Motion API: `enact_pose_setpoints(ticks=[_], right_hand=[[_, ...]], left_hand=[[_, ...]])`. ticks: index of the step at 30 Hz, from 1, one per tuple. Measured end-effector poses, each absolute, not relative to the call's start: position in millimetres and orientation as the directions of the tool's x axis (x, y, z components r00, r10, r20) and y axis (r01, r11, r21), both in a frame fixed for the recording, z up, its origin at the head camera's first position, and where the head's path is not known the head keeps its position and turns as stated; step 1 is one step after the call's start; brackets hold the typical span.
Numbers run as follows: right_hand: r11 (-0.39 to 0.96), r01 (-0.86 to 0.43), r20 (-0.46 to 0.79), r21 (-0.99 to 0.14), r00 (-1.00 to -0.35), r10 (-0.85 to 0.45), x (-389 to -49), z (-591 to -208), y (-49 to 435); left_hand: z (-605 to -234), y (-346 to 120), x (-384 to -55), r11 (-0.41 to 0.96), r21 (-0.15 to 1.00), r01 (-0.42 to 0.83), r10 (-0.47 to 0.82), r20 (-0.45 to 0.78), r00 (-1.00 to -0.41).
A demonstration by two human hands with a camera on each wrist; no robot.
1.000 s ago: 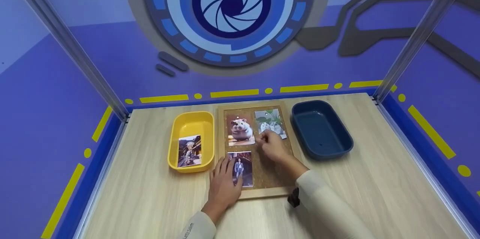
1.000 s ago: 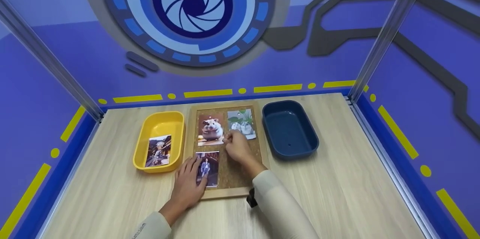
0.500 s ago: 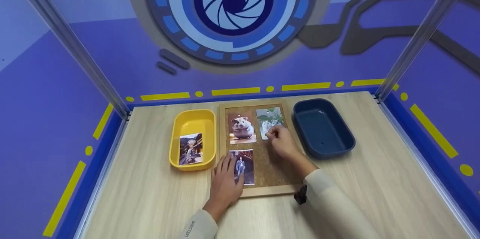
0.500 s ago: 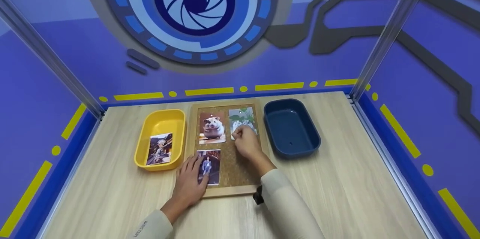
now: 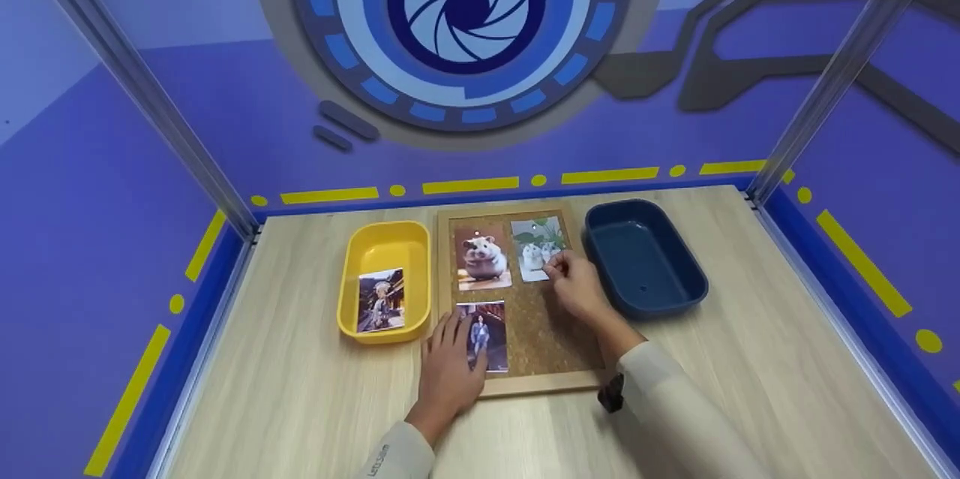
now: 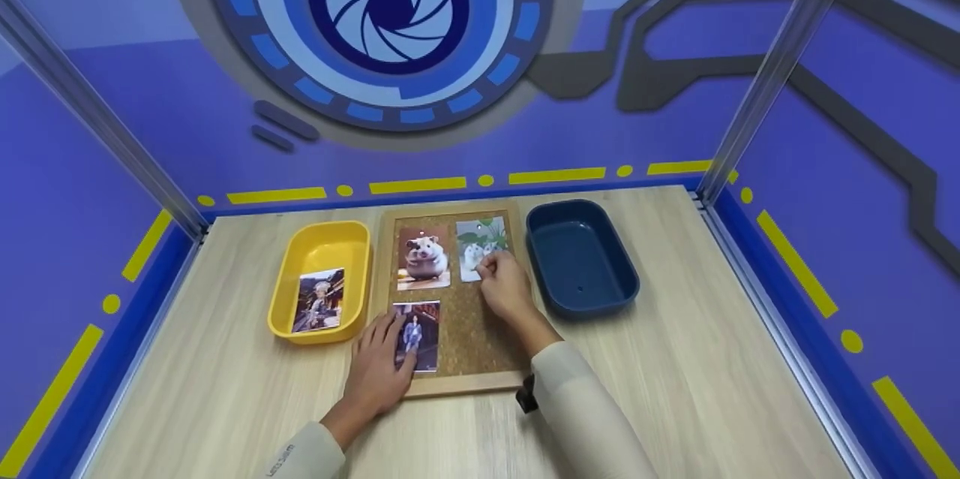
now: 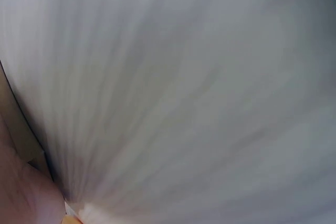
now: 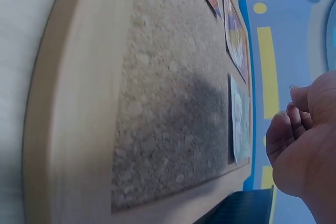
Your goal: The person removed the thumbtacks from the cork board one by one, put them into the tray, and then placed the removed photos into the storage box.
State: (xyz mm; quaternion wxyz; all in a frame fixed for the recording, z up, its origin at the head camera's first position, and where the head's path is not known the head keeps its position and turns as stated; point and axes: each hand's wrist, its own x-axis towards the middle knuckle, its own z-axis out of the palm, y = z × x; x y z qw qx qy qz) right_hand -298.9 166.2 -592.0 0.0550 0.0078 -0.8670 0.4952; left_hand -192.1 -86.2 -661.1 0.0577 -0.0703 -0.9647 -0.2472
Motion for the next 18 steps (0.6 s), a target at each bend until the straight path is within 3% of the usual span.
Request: enact_pose_setpoints(ticks=[18], right_hand=[[0.539, -0.078, 0.119, -0.839, -0.992, 0.042, -298, -582, 189]], left_hand=[[-660, -87, -192, 0.874, 0.459, 0.163, 0.108, 0.144, -0.984]])
